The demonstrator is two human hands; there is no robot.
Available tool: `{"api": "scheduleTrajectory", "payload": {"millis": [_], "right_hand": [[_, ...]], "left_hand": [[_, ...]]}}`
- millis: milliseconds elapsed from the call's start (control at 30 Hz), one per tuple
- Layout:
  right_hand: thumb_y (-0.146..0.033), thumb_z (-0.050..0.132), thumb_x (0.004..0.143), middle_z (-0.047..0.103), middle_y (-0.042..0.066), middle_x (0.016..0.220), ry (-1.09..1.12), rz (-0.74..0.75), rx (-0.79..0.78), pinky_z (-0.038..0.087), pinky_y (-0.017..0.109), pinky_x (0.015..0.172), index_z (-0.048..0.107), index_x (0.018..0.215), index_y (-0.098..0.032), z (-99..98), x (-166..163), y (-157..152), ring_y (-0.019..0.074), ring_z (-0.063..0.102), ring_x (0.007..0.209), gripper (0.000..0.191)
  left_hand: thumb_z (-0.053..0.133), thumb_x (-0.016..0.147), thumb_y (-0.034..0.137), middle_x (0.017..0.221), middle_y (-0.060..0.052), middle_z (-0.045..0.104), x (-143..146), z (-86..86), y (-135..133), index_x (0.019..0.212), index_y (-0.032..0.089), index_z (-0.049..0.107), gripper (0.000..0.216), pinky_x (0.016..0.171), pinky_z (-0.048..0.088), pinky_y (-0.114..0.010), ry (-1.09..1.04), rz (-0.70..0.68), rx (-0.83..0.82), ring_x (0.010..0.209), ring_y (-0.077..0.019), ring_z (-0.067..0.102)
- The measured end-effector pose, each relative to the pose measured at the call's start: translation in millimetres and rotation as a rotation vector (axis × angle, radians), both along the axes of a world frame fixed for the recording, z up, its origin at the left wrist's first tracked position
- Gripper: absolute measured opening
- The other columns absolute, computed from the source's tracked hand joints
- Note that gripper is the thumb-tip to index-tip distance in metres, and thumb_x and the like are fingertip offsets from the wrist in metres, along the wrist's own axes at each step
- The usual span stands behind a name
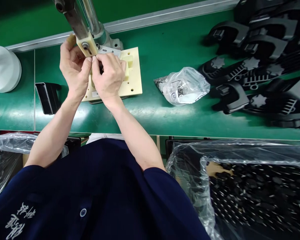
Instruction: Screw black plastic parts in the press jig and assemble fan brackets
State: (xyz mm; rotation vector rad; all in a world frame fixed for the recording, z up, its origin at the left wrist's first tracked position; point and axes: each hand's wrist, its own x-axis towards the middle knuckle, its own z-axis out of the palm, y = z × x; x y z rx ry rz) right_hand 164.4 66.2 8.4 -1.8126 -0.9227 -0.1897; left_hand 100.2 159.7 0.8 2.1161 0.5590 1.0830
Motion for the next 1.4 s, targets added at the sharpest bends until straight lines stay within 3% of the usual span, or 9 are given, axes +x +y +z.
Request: {"api": "scheduleTrajectory", "payload": {"millis": [300,467,767,1000,1200,1400], "right_hand": [[-0.038,0.036,0.099,0.059,0.009,0.09,-0.026,0.019,-0.043,0.041,0.047,0.092,0.06,0.095,-0.022,-6.7,6,-2,0.0263,0.058,0.097,0.029],[-0.04,0.033,0.1,0.058,0.007,0.083,-0.008,0.011,-0.02,0.042,0.046,0.089,0.06,0.09,-0.021,-4.2,6,0,0.0249,0.059,0.092,0.035],[-0.037,0.043,0.097,0.061,0.004,0.08,-0.05,-0.018,-0.166,0.044,0.04,0.085,0.059,0.081,-0.023,12.1,9,-4,0.0213,0.059,0.086,0.026],[-0.039,0.036,0.099,0.06,0.006,0.087,0.0,0.055,-0.112,0.042,0.043,0.091,0.058,0.086,-0.023,2.5,12,-2,0.0232,0.057,0.096,0.031],[-0.036,0.043,0.097,0.062,0.005,0.086,-0.01,0.073,-0.116,0.043,0.042,0.09,0.058,0.081,-0.023,12.4,15,-7,0.0233,0.059,0.095,0.025],[-0.035,0.049,0.093,0.065,0.004,0.088,-0.075,0.033,-0.072,0.045,0.044,0.087,0.061,0.085,-0.024,16.7,39,-46,0.0232,0.061,0.09,0.018]], "left_hand": [[0.044,0.09,0.059,0.118,-0.009,0.054,4,-12.7,1,0.142,0.031,0.018,0.064,0.093,0.049,-0.042,-0.078,0.02,0.071,0.113,-0.0241,0.058],[0.048,0.089,0.057,0.114,-0.008,0.056,-1,-2.6,-2,0.141,0.033,0.021,0.064,0.094,0.05,-0.042,-0.047,0.008,0.065,0.109,-0.0235,0.06],[0.059,0.083,0.052,0.112,-0.007,0.058,-9,21.8,2,0.14,0.032,0.028,0.068,0.094,0.049,-0.041,0.077,-0.036,0.081,0.11,-0.0253,0.059],[0.067,0.078,0.047,0.114,-0.007,0.057,-8,42.1,-2,0.135,0.033,0.034,0.067,0.092,0.052,-0.041,0.143,-0.041,0.087,0.106,-0.0258,0.06],[0.067,0.077,0.046,0.107,-0.007,0.059,-7,43.5,0,0.134,0.032,0.033,0.068,0.089,0.053,-0.04,0.149,-0.044,0.115,0.104,-0.025,0.062],[0.063,0.08,0.045,0.103,-0.007,0.06,-7,38.0,0,0.134,0.027,0.029,0.067,0.085,0.053,-0.04,0.113,-0.041,0.161,0.095,-0.0231,0.064]]}}
